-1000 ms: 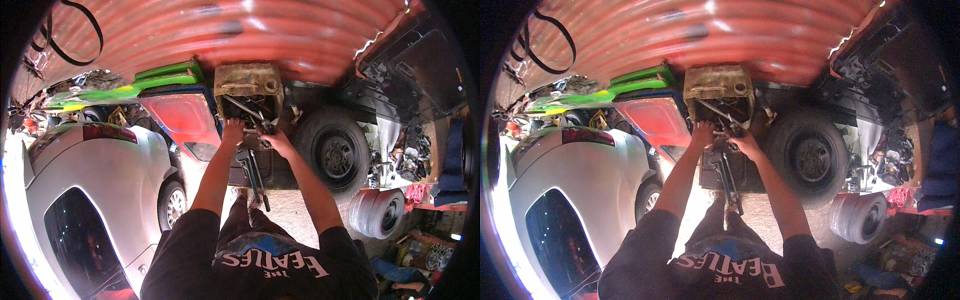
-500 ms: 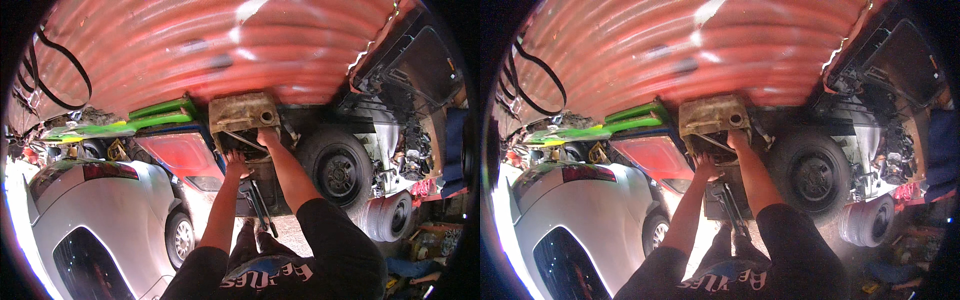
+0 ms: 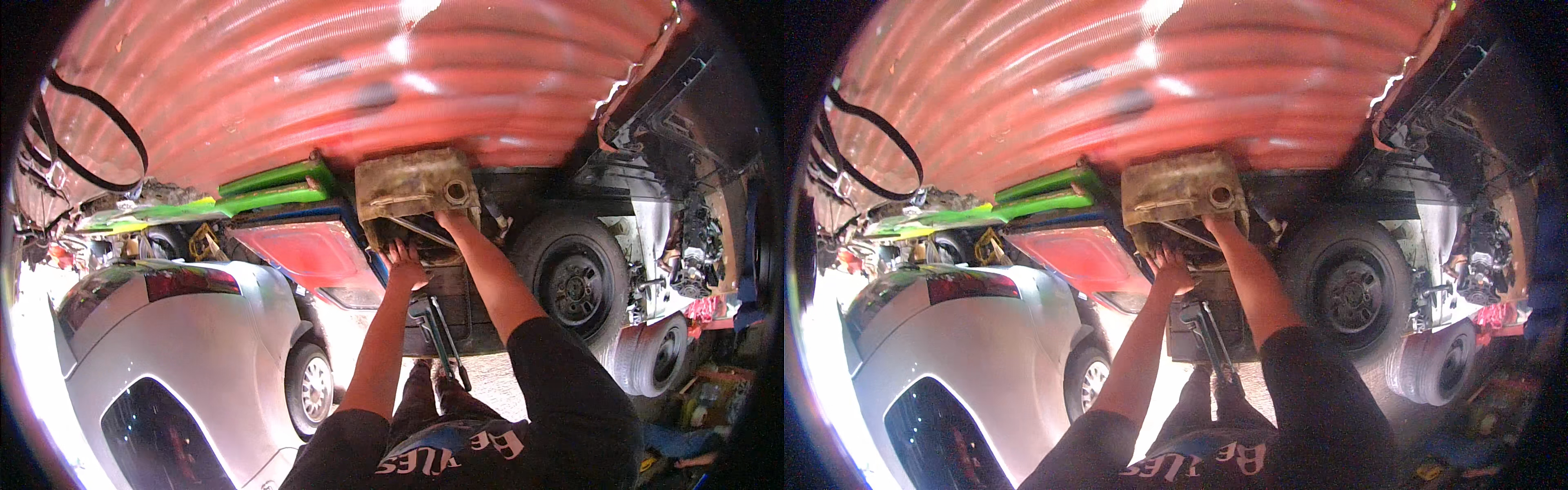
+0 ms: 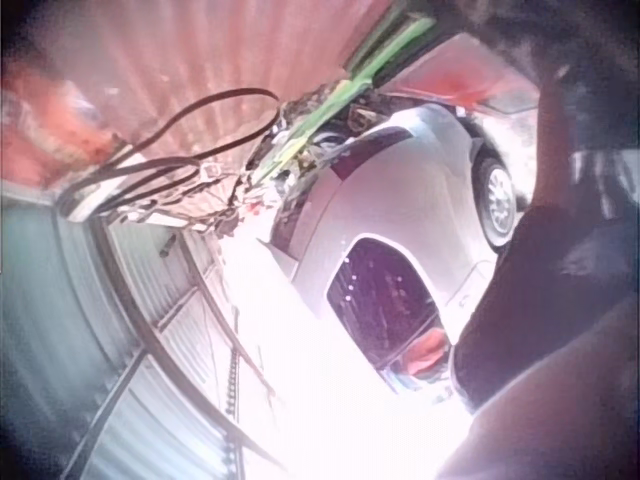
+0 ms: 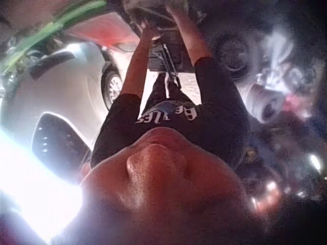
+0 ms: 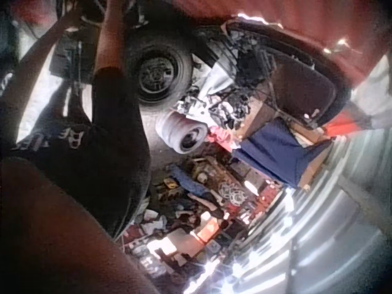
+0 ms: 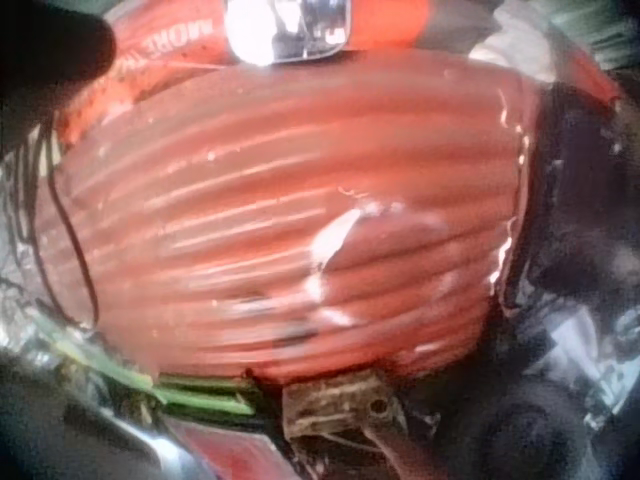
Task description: The person retrieves a tire from a cluttered garage and uses a wire brush to scrub the rim and sidewall. The person repeatedly rotates the tire and scrubs different sections of the wheel surface.
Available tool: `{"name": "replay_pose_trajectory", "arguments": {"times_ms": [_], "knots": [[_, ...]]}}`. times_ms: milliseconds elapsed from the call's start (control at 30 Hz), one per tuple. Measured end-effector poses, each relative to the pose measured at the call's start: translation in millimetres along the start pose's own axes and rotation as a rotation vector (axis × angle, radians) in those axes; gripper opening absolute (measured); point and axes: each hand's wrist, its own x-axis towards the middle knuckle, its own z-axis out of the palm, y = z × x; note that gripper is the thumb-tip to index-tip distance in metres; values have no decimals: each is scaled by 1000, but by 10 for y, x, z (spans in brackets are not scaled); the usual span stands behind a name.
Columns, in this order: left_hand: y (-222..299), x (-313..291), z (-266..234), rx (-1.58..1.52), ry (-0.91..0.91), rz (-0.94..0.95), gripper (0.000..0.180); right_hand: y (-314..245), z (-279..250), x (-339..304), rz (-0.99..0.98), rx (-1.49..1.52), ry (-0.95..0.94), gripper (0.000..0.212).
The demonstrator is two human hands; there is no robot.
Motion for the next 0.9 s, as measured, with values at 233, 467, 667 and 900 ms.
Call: {"name": "replay_pose_trajectory", "arguments": {"times_ms": [233,467,667,900], "knots": [[105,-128,-106,-27,24,32,92,-108,-259,-437,-37,105,-278,48],[-59,-284,171,119,191,81,80,-218,144,-462,-624,-371,-646,28],[-30,-465,418,-66,476,200,73,-102,667,-248,-280,-175,-576,40],[-342,-703,541,-96,395,218,86,-757,373,-623,-94,168,-399,56]]}}
